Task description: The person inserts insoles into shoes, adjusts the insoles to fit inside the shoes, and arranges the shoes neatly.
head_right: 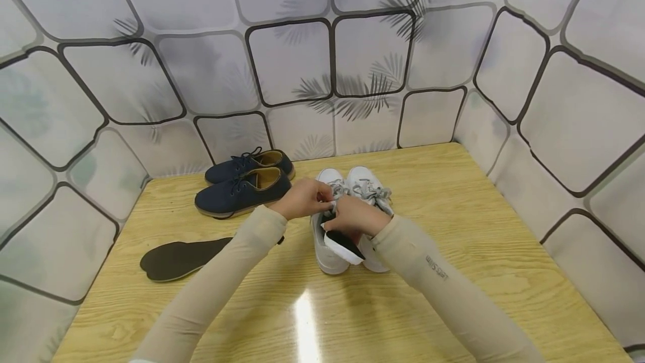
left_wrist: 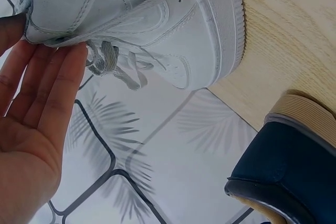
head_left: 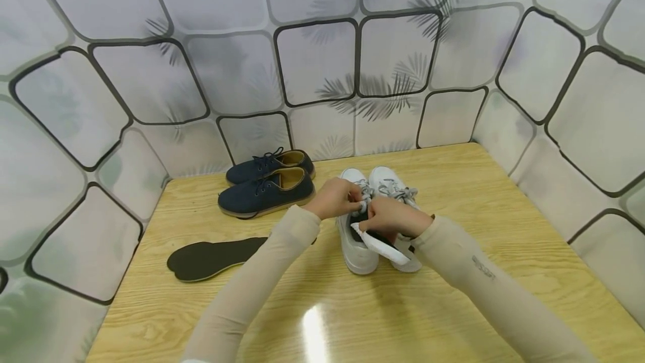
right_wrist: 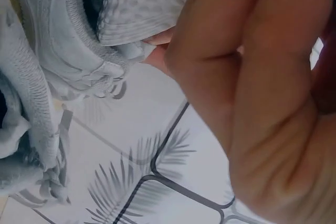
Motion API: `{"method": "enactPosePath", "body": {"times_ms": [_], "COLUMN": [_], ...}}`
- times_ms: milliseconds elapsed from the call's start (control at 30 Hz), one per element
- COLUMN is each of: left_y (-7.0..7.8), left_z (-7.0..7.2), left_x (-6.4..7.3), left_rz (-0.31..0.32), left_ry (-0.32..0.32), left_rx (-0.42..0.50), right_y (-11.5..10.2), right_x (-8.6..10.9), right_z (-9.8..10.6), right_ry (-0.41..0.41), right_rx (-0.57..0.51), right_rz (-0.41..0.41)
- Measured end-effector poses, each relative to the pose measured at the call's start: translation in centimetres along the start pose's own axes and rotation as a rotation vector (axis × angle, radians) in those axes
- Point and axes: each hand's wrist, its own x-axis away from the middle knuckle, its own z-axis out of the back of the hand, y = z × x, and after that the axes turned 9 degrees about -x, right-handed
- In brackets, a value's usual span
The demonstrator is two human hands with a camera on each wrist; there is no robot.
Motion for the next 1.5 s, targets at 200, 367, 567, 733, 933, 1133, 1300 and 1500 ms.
{"method": "enactPosePath", "body": {"times_ms": [200,367,567,733,933,1133,1300,1500], "left_y": [-0.1,-0.2,-0.2,-0.2,-0.2,-0.2,-0.2,-0.1], "left_z": [-0.2,-0.4,-0.5,-0.6,-0.6,-0.5,-0.6,-0.6], "left_x": [0.0,-0.1,-0.1,-0.1,0.0,0.0,0.0,0.0], "left_rz": [0.001,-0.001,-0.005,-0.004,0.022,0.04,0.034,0.03], "left_ry": [0.009,0.008,0.029,0.041,0.024,0.001,0.005,0.014], "left_rx": [-0.001,-0.018,-0.029,-0.031,-0.018,-0.007,0.0,-0.007], "right_y": [-0.2,0.2,0.5,0.1,-1.4,-2.9,-2.8,-2.3], "right_x": [-1.2,-2.3,-2.9,-1.8,1.0,3.7,4.0,3.6], "right_z": [-0.1,-0.7,-1.7,-2.8,-3.8,-4.4,-4.8,-4.9], "right_ry": [0.017,0.096,0.198,0.228,0.253,0.229,0.247,0.327], "right_rx": [0.067,0.169,0.232,0.28,0.38,0.396,0.345,0.321], "right_rz": [0.001,0.041,0.115,0.121,0.095,0.1,0.177,0.221]}}
